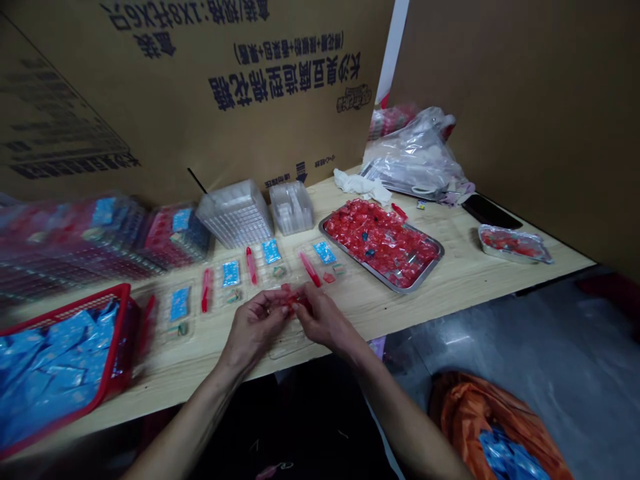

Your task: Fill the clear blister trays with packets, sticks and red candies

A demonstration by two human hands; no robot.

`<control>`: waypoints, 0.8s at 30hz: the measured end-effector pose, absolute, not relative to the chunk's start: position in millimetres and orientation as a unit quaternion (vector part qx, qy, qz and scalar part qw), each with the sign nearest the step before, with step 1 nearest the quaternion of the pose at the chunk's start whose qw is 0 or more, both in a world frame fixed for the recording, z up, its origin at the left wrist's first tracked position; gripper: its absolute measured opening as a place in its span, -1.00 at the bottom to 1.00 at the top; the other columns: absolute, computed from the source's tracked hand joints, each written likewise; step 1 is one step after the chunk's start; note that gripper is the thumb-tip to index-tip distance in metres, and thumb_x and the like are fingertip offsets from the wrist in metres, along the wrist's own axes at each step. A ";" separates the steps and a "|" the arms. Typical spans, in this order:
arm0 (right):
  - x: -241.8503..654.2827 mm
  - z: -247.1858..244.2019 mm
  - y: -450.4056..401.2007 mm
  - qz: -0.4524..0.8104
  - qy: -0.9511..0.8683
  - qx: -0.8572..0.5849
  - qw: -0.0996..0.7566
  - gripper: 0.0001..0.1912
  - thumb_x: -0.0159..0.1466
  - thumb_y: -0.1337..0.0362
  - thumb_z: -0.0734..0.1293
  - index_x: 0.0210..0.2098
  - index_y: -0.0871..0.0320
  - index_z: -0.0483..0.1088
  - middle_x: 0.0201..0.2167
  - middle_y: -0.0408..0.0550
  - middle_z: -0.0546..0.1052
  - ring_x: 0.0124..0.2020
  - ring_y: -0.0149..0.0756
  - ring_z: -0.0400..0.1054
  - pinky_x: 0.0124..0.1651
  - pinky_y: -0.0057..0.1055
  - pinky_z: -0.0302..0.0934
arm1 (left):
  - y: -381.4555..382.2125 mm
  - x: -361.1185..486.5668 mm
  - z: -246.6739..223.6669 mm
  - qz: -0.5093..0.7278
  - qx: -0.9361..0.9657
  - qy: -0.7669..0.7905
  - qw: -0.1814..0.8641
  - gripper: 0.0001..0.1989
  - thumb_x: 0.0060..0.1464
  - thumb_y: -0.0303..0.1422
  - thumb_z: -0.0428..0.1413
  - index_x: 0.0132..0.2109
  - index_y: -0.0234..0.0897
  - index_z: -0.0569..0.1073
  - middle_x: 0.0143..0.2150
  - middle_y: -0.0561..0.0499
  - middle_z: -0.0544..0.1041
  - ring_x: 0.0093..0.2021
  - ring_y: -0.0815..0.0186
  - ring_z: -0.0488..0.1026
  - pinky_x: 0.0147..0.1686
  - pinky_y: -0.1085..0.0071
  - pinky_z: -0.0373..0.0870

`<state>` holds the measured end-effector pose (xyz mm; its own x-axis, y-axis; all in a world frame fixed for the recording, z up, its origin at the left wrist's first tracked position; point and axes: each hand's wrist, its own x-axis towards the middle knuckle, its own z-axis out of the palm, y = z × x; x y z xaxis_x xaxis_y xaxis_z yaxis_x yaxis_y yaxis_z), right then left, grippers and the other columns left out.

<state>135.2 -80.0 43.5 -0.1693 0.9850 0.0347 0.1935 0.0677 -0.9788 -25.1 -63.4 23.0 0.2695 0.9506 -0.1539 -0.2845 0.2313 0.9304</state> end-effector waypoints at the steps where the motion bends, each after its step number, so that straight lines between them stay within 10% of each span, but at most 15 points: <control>1: 132.1 45.5 -80.0 0.507 -0.570 -0.485 0.427 -0.77 0.25 0.11 0.33 -0.28 0.14 0.29 -0.46 -0.17 0.40 -0.47 -0.39 0.24 -0.39 -0.42 0.12 | -62.7 -25.7 23.1 0.460 0.422 0.401 0.670 -0.67 -0.08 -0.30 0.37 -0.14 -0.32 0.57 -0.19 -0.05 0.64 -0.28 0.36 0.53 -0.22 0.47 0.42; 8: 129.6 44.8 -72.6 0.670 -0.367 -0.417 0.492 -0.58 0.08 0.02 0.45 -0.23 0.12 0.27 -0.55 -0.29 0.21 -0.60 -0.49 0.01 -0.52 -0.46 -0.06 | -53.8 -38.1 34.5 0.495 0.266 0.396 0.726 -0.72 -0.27 -0.39 0.39 -0.32 -0.34 0.57 -0.41 0.04 0.58 -0.43 0.42 0.50 -0.29 0.47 0.46; 14: 148.1 32.8 -71.7 0.317 -0.680 -0.584 0.311 -0.97 0.25 0.36 0.25 -0.28 0.15 0.28 -0.43 -0.12 0.38 -0.39 -0.33 0.26 -0.31 -0.40 0.08 | -51.6 -55.7 25.2 0.479 0.296 0.430 0.706 -0.72 -0.25 -0.38 0.38 -0.28 -0.36 0.62 -0.33 -0.03 0.62 -0.37 0.39 0.52 -0.27 0.47 0.45; 18: 141.9 33.8 -81.1 0.237 -0.772 -0.559 0.189 -0.85 0.28 0.50 0.16 -0.21 0.17 0.25 -0.30 0.00 0.44 -0.26 -0.24 0.34 -0.20 -0.37 0.13 | -59.4 -60.4 11.2 0.449 0.419 0.472 0.632 -0.81 -0.15 -0.39 0.31 -0.29 -0.33 0.61 -0.47 0.07 0.55 -0.51 0.46 0.38 -0.45 0.53 0.30; 24: 135.0 44.5 -95.1 0.213 -0.801 -0.547 0.119 -0.72 0.23 0.58 0.15 -0.13 0.17 0.18 -0.25 0.02 0.42 -0.22 -0.21 0.34 -0.17 -0.35 0.16 | -66.2 -63.4 -2.6 0.406 0.517 0.445 0.608 -0.71 0.04 -0.33 0.19 -0.08 -0.28 0.64 -0.23 -0.06 0.65 -0.24 0.32 0.53 -0.18 0.43 0.41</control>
<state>135.0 -95.1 44.5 -0.3727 0.9269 -0.0436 0.8259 0.3099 -0.4711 -63.4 -66.2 -2.6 0.2739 0.9541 -0.1214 -0.0342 0.1358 0.9901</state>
